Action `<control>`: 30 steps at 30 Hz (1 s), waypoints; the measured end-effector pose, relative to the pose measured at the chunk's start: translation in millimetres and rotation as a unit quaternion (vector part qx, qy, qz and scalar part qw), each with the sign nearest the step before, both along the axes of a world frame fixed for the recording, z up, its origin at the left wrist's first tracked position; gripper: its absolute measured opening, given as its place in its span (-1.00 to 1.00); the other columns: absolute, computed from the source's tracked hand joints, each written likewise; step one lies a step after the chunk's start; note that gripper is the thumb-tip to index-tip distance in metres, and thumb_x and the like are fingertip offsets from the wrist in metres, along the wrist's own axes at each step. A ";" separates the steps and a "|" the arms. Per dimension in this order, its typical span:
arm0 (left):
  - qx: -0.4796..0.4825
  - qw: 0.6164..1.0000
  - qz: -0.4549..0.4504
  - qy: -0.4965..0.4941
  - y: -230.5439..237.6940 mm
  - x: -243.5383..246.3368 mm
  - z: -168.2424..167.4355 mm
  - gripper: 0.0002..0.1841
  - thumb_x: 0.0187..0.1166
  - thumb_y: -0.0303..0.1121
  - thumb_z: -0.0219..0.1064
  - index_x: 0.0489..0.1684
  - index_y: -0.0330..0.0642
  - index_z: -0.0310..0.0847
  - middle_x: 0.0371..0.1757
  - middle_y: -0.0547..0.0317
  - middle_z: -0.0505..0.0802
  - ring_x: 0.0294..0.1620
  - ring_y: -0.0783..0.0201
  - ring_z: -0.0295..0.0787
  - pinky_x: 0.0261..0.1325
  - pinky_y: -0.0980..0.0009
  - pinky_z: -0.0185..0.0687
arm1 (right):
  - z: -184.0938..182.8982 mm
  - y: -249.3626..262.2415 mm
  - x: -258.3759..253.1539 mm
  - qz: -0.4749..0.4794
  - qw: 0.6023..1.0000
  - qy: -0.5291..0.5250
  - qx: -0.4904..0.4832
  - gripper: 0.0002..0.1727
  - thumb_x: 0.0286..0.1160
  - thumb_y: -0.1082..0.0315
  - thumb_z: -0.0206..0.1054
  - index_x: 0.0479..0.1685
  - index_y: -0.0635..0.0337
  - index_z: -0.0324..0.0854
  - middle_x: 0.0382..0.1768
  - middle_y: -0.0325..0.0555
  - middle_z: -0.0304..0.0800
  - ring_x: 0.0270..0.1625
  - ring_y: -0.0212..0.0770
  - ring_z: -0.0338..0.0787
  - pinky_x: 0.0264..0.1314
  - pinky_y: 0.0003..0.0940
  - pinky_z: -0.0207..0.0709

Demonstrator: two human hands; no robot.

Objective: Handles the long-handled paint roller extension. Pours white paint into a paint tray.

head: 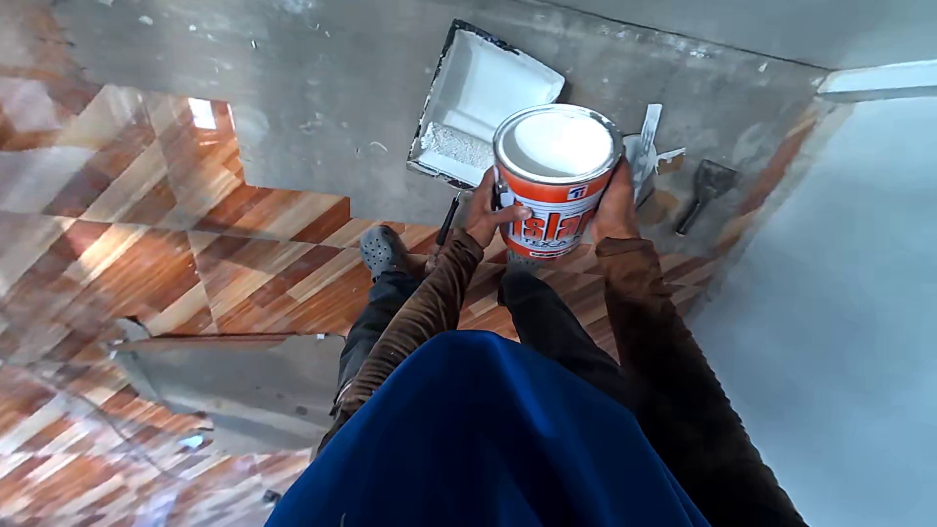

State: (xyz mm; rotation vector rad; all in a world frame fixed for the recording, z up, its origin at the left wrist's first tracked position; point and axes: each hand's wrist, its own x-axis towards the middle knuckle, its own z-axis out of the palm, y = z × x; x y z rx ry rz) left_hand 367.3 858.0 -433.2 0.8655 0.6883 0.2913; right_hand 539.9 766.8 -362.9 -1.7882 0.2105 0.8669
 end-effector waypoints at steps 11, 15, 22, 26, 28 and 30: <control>-0.152 0.988 0.031 -0.022 -21.8 26.3 6.6 0.22 0.15 -0.21 0.62 0.84 -0.32 -0.26 0.47 -0.21 0.61 0.41 0.18 0.67 0.49 0.22 0.61 | 17.0 14.0 30.9 0.117 0.990 -0.039 -0.075 -0.36 0.91 -0.15 -0.35 0.61 -0.05 0.43 0.38 -0.18 0.73 0.41 -0.25 0.71 0.46 -0.08 0.63; -0.165 0.986 0.023 -0.018 -18.0 28.3 11.4 0.26 0.18 -0.25 0.64 0.88 -0.27 -0.35 0.64 -0.24 0.47 0.58 0.14 0.52 0.63 0.20 0.48 | 16.7 24.4 37.8 0.113 0.986 -0.055 -0.110 -0.38 0.90 -0.13 -0.29 0.54 -0.01 0.49 0.32 -0.14 0.77 0.37 -0.23 0.74 0.41 -0.08 0.67; -0.178 0.984 0.011 -0.017 -13.7 21.2 19.9 0.27 0.23 -0.31 0.65 0.89 -0.27 -0.40 0.71 -0.28 0.38 0.67 0.10 0.43 0.70 0.20 0.39 | 35.1 25.9 28.9 0.137 0.980 -0.050 -0.135 -0.41 0.89 -0.14 -0.32 0.51 -0.10 0.48 0.25 -0.23 0.78 0.26 -0.28 0.77 0.26 -0.11 0.70; -0.178 0.984 0.001 -0.002 -10.7 17.2 20.5 0.27 0.24 -0.31 0.65 0.90 -0.25 -0.40 0.74 -0.28 0.34 0.70 0.09 0.39 0.72 0.19 0.35 | 33.3 27.3 27.3 0.126 0.978 -0.052 -0.155 -0.41 0.88 -0.17 -0.29 0.42 -0.11 0.55 0.14 -0.24 0.82 0.14 -0.27 0.82 0.10 -0.13 0.74; -0.179 0.984 -0.005 0.005 -9.5 15.2 20.1 0.24 0.27 -0.31 0.64 0.91 -0.23 -0.38 0.76 -0.27 0.33 0.71 0.08 0.38 0.72 0.17 0.36 | 32.9 29.8 25.5 0.119 0.977 -0.047 -0.171 -0.41 0.86 -0.20 -0.29 0.32 -0.14 0.59 0.02 -0.25 0.85 0.01 -0.27 0.84 -0.05 -0.16 0.75; -0.182 0.983 -0.019 0.010 -8.6 11.9 20.9 0.20 0.33 -0.29 0.62 0.92 -0.14 -0.35 0.75 -0.21 0.37 0.68 0.09 0.42 0.69 0.14 0.41 | 32.9 31.1 24.1 0.115 0.978 -0.042 -0.168 -0.39 0.85 -0.21 -0.31 0.34 -0.14 0.59 0.05 -0.25 0.85 0.06 -0.26 0.83 0.02 -0.13 0.75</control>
